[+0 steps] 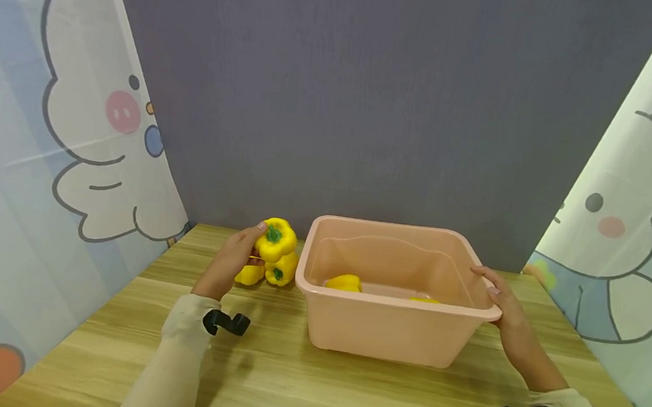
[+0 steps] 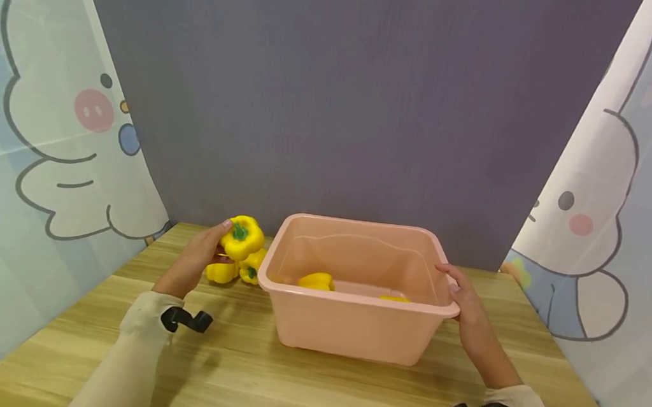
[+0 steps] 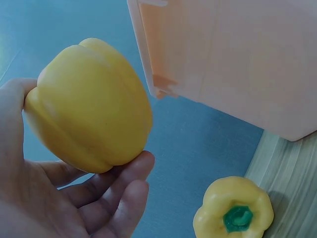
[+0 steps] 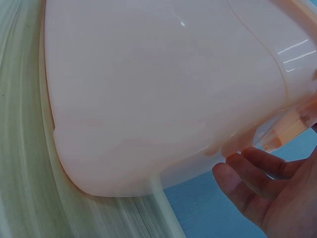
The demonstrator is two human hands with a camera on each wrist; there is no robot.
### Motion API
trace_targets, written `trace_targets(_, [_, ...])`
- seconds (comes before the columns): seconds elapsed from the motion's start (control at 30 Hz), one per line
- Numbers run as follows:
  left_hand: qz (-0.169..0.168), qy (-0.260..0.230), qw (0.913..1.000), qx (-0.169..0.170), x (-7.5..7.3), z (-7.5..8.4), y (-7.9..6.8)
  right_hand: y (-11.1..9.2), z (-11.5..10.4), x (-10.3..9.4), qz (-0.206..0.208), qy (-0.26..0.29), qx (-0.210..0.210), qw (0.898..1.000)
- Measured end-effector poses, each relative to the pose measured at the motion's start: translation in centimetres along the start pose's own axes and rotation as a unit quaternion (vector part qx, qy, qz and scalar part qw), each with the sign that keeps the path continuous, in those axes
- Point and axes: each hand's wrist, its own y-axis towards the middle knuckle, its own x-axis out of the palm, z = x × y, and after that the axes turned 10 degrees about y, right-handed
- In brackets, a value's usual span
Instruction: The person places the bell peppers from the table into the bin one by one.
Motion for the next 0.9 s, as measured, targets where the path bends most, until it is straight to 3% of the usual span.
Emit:
trace_targets(0.27, [0.005,0.006,1.0000,-0.004,0.3,0.3,-0.1,-0.2,0.0,-0.1,-0.014,-0.014,-0.008,1.000])
trace_targets(0.67, [0.027,0.010,0.9985,0.047,0.9,2.0,-0.5,0.1,0.1,0.0,-0.004,0.015,-0.006,1.000])
trace_targets(0.9, [0.035,0.008,0.9983,0.047,0.9,2.9,-0.8,0.1,0.0,0.1,-0.002,0.005,-0.007,1.000])
